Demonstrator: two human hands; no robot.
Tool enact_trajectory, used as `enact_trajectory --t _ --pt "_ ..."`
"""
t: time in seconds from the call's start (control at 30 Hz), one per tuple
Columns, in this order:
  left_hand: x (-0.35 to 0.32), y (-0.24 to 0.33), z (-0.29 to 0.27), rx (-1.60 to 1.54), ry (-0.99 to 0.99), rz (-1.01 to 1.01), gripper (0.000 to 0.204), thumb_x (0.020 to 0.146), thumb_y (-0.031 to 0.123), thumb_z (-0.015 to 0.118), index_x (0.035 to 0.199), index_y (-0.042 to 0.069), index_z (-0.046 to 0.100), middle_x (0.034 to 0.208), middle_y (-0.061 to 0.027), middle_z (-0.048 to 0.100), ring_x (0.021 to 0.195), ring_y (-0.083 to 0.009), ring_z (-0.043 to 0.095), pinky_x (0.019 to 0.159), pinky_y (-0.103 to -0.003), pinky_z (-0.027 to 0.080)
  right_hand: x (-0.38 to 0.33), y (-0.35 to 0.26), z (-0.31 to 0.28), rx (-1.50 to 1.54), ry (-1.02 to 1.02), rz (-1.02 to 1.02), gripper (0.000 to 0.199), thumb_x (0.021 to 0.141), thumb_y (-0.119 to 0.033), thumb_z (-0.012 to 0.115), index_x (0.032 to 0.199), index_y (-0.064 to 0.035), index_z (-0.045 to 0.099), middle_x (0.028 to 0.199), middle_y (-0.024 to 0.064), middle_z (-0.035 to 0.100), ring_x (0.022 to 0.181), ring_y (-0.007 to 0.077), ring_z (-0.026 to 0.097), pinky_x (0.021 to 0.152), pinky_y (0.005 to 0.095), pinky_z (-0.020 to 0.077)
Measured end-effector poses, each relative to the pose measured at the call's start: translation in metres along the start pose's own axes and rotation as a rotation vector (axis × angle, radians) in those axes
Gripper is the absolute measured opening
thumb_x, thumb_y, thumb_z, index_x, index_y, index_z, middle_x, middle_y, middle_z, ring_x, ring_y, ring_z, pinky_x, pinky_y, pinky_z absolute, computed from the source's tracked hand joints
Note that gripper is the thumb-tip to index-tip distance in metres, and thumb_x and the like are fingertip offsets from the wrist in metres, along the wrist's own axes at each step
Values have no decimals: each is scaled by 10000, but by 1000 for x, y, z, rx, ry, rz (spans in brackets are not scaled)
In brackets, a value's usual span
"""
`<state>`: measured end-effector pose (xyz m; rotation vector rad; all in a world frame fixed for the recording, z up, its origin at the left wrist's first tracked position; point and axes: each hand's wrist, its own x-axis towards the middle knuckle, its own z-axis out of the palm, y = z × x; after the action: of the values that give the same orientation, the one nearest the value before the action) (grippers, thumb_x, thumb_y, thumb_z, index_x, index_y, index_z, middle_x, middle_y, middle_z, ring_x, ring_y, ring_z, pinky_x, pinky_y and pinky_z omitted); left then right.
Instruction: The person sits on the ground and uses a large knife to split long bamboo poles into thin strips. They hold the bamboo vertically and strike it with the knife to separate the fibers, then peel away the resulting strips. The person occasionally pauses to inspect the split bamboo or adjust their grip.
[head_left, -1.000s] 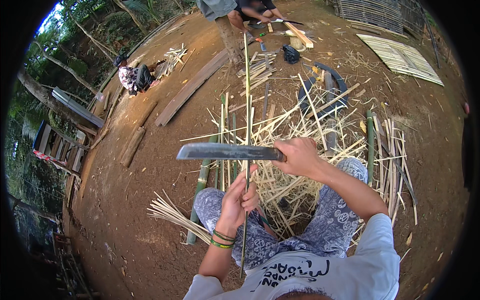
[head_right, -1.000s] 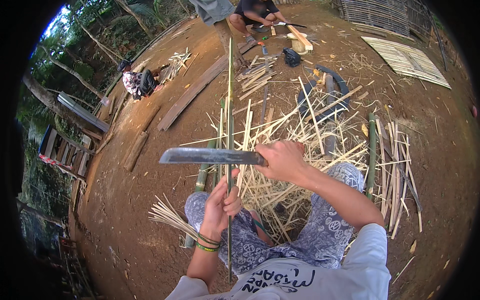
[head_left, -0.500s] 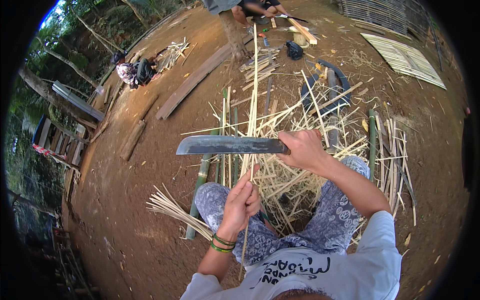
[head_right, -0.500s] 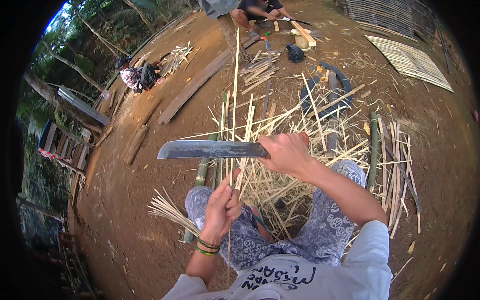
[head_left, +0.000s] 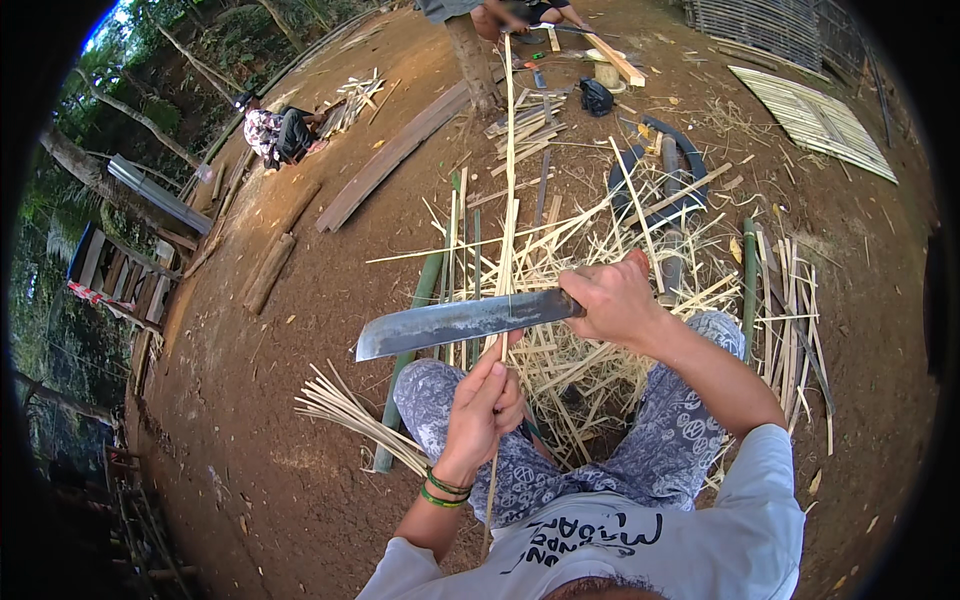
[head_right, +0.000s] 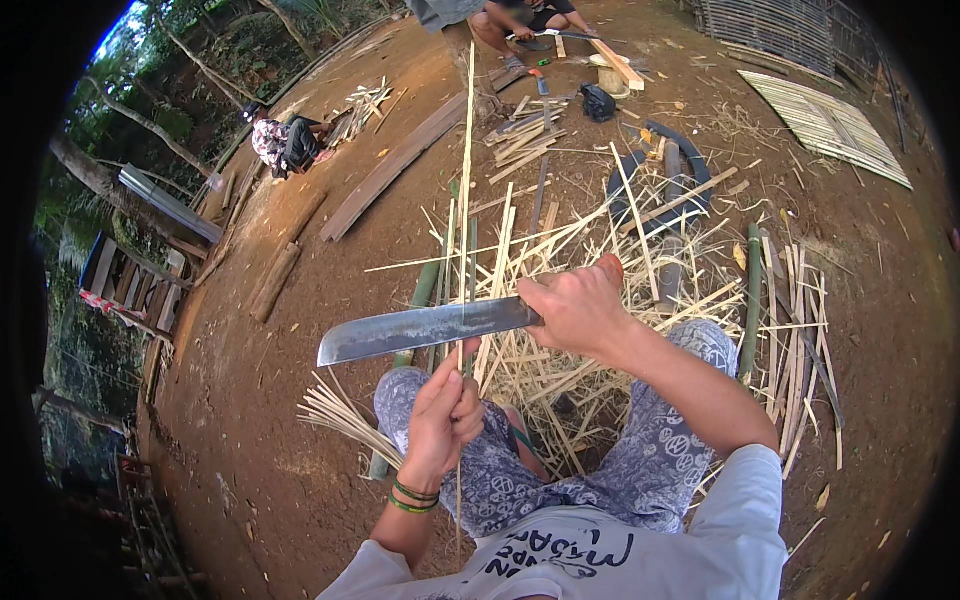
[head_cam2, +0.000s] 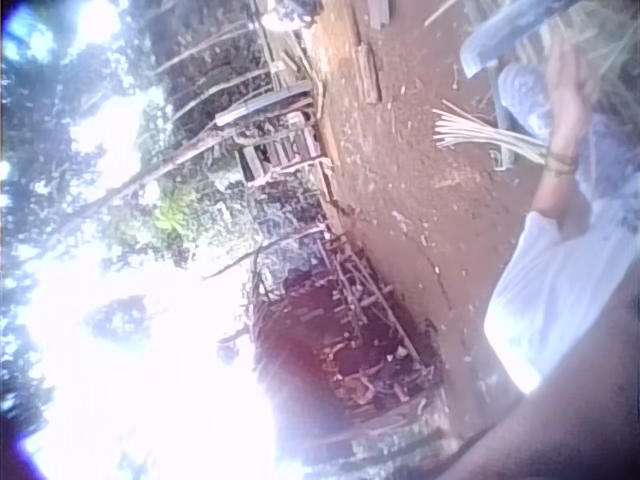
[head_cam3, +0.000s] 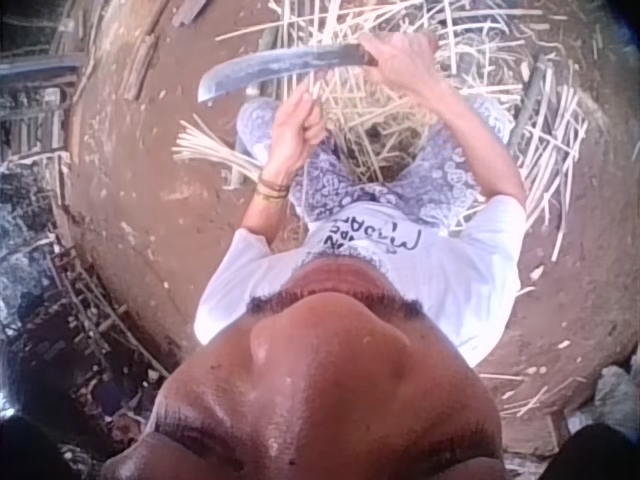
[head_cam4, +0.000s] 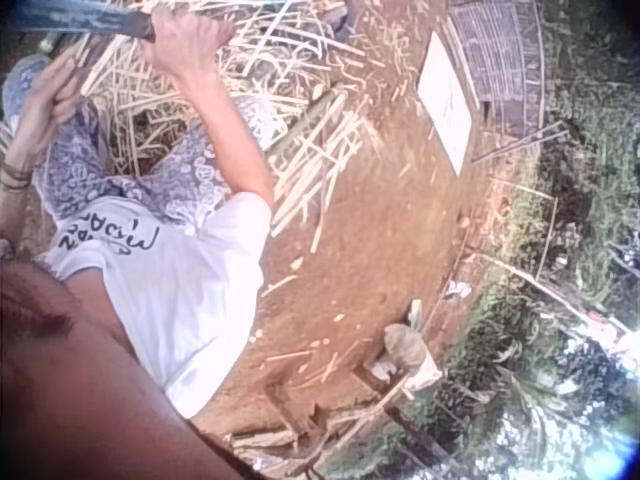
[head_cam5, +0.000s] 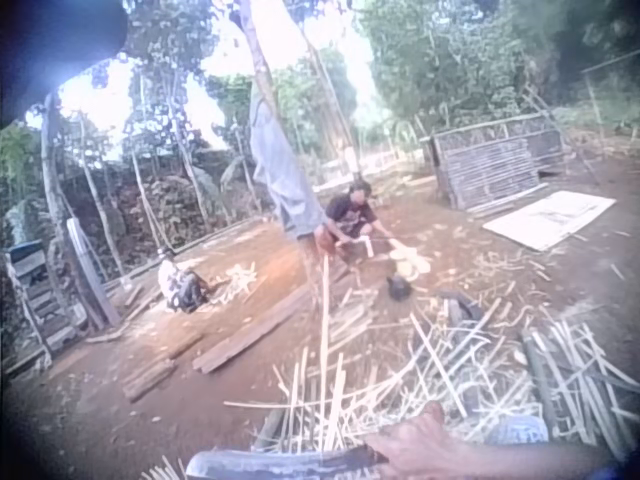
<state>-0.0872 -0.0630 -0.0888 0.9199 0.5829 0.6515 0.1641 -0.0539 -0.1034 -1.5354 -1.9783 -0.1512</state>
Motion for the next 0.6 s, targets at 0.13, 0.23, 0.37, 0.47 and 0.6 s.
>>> enact_trajectory --t 0.13,0.23,0.37,0.47,0.6 --pt "-22 -11 -9 -12 -14 -83 460 1093 212 356 1525 57 331 665 56 268 490 -39 234 438 -210 202 17 22 -13 -41 141 106 217 716 -187 758 781 -86 578 570 65 603 461 263 592 464 425 453" --pt "-26 -12 -11 -12 -11 -79 458 1091 209 360 1522 56 337 666 56 266 491 -40 232 441 -211 199 15 22 -13 -31 107 102 210 749 -211 741 767 -99 564 534 44 571 416 210 554 435 419 440" --pt "-16 -6 -6 6 1 -45 458 1092 206 362 1524 58 338 674 54 259 506 -45 230 453 -210 205 -4 -8 -4 -4 4 -33 178 761 -219 728 785 -110 589 566 41 593 430 217 581 405 408 427" --pt "-28 -14 -13 2 -26 -77 463 1094 206 366 1532 60 333 688 53 256 531 -52 229 472 -209 218 3 6 -9 -13 -4 107 185 763 -218 739 797 -103 597 579 62 609 448 248 602 440 440 452" --pt "-39 -18 -20 11 -39 -88 455 1096 198 360 1528 56 342 686 53 254 529 -52 231 473 -213 217 10 16 -19 -14 110 105 141 746 -155 703 798 -92 587 565 79 593 456 279 593 452 400 435"
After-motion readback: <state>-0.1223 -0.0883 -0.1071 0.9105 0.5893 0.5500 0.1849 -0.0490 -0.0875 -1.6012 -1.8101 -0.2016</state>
